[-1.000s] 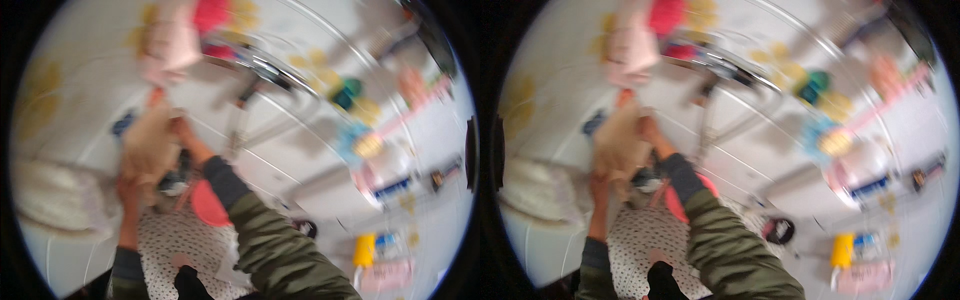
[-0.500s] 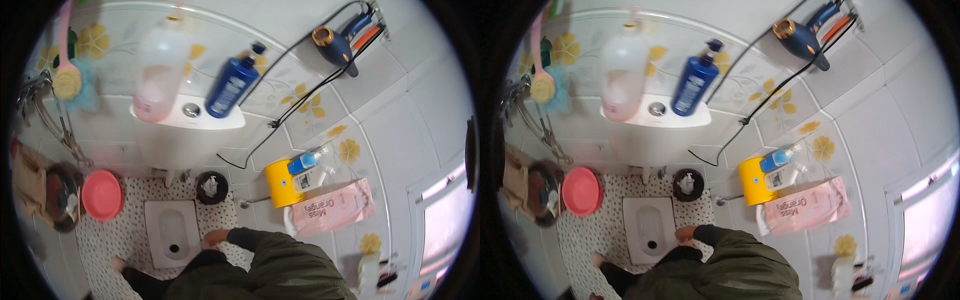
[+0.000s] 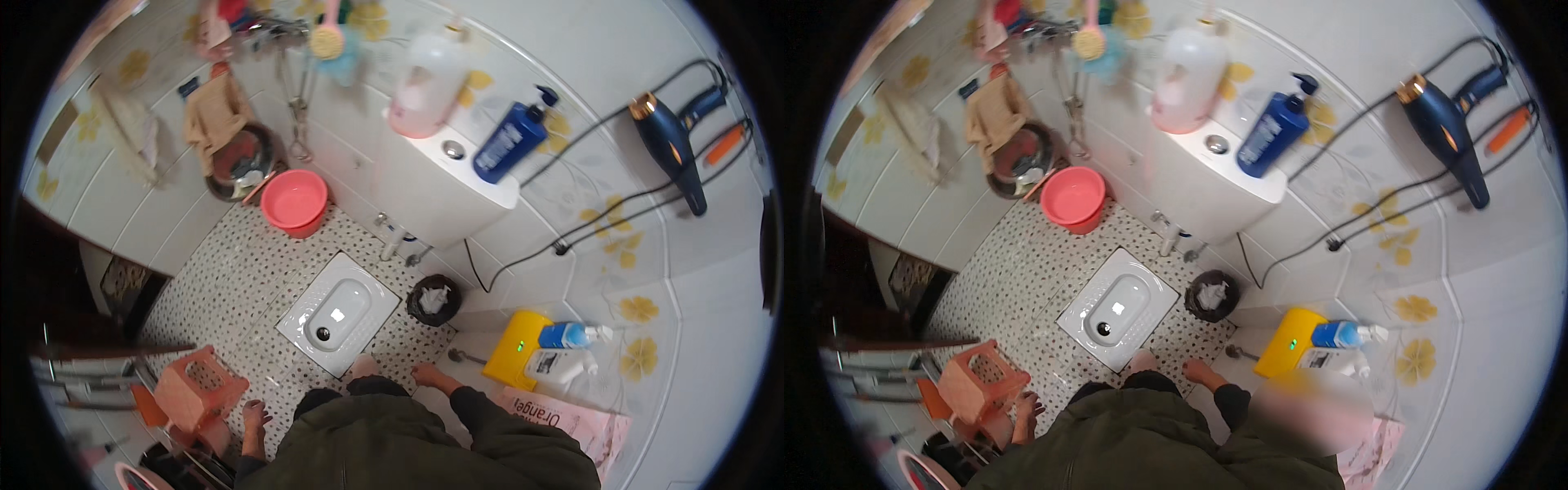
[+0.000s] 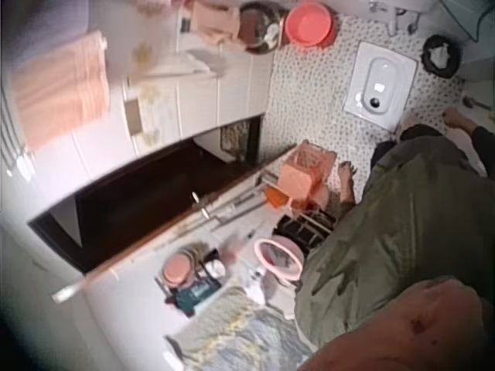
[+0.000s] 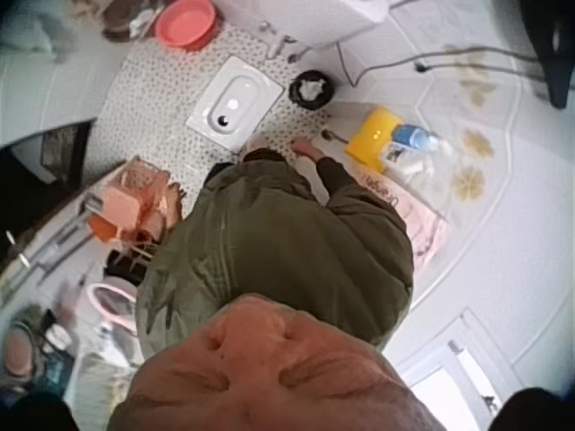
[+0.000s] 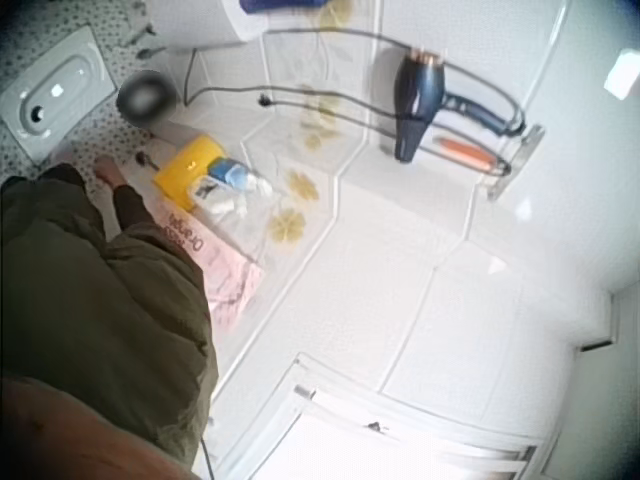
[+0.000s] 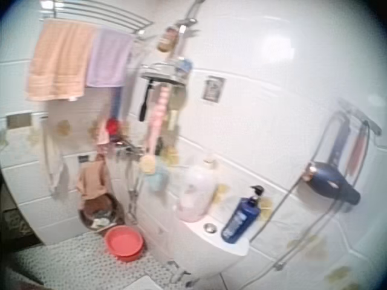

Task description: The person walks into the bathroom, washes a beige cloth by hand in a sink, wrings it out, and hangs it on a wall hook. They then use a squeegee to push water on the floor toward the drain and sit on a stool to wash clothes in a pink basin.

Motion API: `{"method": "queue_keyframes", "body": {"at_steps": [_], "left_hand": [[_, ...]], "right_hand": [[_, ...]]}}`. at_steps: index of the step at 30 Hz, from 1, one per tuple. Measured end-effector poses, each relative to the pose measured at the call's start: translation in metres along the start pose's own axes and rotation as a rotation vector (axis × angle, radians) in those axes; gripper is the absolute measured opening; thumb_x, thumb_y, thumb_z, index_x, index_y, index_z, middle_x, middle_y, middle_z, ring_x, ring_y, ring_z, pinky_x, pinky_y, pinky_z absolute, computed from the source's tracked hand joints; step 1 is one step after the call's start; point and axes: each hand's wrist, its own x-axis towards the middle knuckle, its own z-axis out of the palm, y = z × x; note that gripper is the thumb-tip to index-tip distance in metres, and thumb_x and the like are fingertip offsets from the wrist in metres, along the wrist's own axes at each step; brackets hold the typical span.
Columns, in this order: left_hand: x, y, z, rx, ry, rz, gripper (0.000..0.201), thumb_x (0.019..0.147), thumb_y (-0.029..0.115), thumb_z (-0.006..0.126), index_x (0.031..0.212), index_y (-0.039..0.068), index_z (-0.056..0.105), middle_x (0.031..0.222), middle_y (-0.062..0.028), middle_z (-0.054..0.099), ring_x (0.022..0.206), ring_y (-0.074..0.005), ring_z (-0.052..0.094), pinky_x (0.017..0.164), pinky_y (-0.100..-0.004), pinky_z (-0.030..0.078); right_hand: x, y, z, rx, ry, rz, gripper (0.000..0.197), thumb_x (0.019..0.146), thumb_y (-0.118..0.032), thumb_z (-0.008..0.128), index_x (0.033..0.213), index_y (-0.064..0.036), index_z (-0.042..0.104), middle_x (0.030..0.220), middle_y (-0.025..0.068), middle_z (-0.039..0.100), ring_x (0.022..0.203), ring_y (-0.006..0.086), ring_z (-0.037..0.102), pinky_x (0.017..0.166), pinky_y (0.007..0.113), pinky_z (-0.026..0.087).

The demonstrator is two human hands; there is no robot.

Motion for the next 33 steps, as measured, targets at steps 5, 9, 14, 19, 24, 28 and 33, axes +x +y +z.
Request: {"method": "queue_keyframes", "body": {"at_steps": [5, 9, 14, 19, 24, 28, 33], "left_hand": [[-0.040, -0.079, -0.005, -0.201, -0.173, 0.026, 0.023, 0.091, 0.016, 0.059, 0.111, 0.005, 0.054, 0.089, -0.0061, 0.056, 0.074, -0.0175, 0.059, 0.060, -0.0348, 0.056], [-0.072, -0.140, -0.040, 0.023, -0.113, -0.216, 0.028, 0.091, 0.017, 0.058, 0.115, 0.004, 0.052, 0.095, -0.0106, 0.054, 0.078, -0.0236, 0.058, 0.065, -0.0401, 0.051], [-0.060, -0.218, -0.110, 0.573, -0.069, -0.180, 0.006, 0.087, 0.010, 0.053, 0.084, 0.006, 0.051, 0.071, -0.0058, 0.046, 0.064, -0.0164, 0.042, 0.057, -0.0394, 0.032], [-0.099, -0.158, -0.078, 0.136, -0.214, -0.138, 0.005, 0.087, 0.008, 0.053, 0.085, 0.005, 0.050, 0.067, -0.0031, 0.044, 0.057, -0.0149, 0.043, 0.051, -0.0366, 0.036], [-0.061, -0.126, -0.078, -0.077, -0.116, -0.074, 0.023, 0.090, 0.015, 0.061, 0.107, 0.002, 0.055, 0.082, -0.0091, 0.059, 0.069, -0.0206, 0.062, 0.058, -0.0354, 0.056], [-0.077, -0.108, -0.065, -0.181, -0.150, -0.010, 0.020, 0.092, 0.017, 0.060, 0.105, 0.002, 0.056, 0.084, -0.0089, 0.060, 0.068, -0.0185, 0.061, 0.061, -0.0342, 0.055], [-0.072, -0.125, -0.052, -0.173, -0.172, -0.064, 0.023, 0.092, 0.021, 0.060, 0.102, 0.001, 0.057, 0.081, -0.0104, 0.062, 0.068, -0.0201, 0.063, 0.058, -0.0359, 0.056]], "right_hand": [[0.008, 0.003, 0.022, -0.069, -0.037, -0.013, 0.032, 0.086, -0.024, 0.049, 0.078, 0.0030, 0.063, 0.074, 0.0238, 0.062, 0.062, 0.0425, 0.055, 0.063, 0.052, 0.045], [0.013, -0.036, 0.049, -0.005, 0.155, -0.043, 0.026, 0.081, -0.020, 0.051, 0.075, 0.0026, 0.062, 0.077, 0.0257, 0.060, 0.073, 0.0441, 0.057, 0.067, 0.053, 0.043], [-0.001, -0.078, 0.086, 0.131, 0.115, 0.047, 0.023, 0.081, -0.018, 0.051, 0.076, 0.0021, 0.062, 0.078, 0.0260, 0.061, 0.075, 0.0439, 0.058, 0.067, 0.053, 0.044], [-0.033, -0.033, 0.107, -0.015, 0.026, 0.080, 0.025, 0.083, -0.024, 0.053, 0.089, -0.0025, 0.066, 0.089, 0.0228, 0.064, 0.082, 0.0421, 0.060, 0.072, 0.051, 0.046], [-0.045, -0.040, 0.085, -0.101, 0.043, 0.192, 0.032, 0.088, -0.026, 0.050, 0.101, -0.0021, 0.066, 0.103, 0.0212, 0.065, 0.097, 0.0403, 0.060, 0.083, 0.050, 0.047], [-0.045, -0.052, 0.070, -0.077, -0.032, 0.262, 0.033, 0.088, -0.027, 0.050, 0.099, -0.0011, 0.067, 0.103, 0.0229, 0.065, 0.095, 0.0411, 0.060, 0.085, 0.050, 0.047], [-0.030, -0.033, 0.053, -0.136, 0.071, 0.141, 0.032, 0.087, -0.027, 0.051, 0.094, -0.0008, 0.068, 0.089, 0.0223, 0.067, 0.082, 0.0390, 0.063, 0.078, 0.048, 0.050]]}}
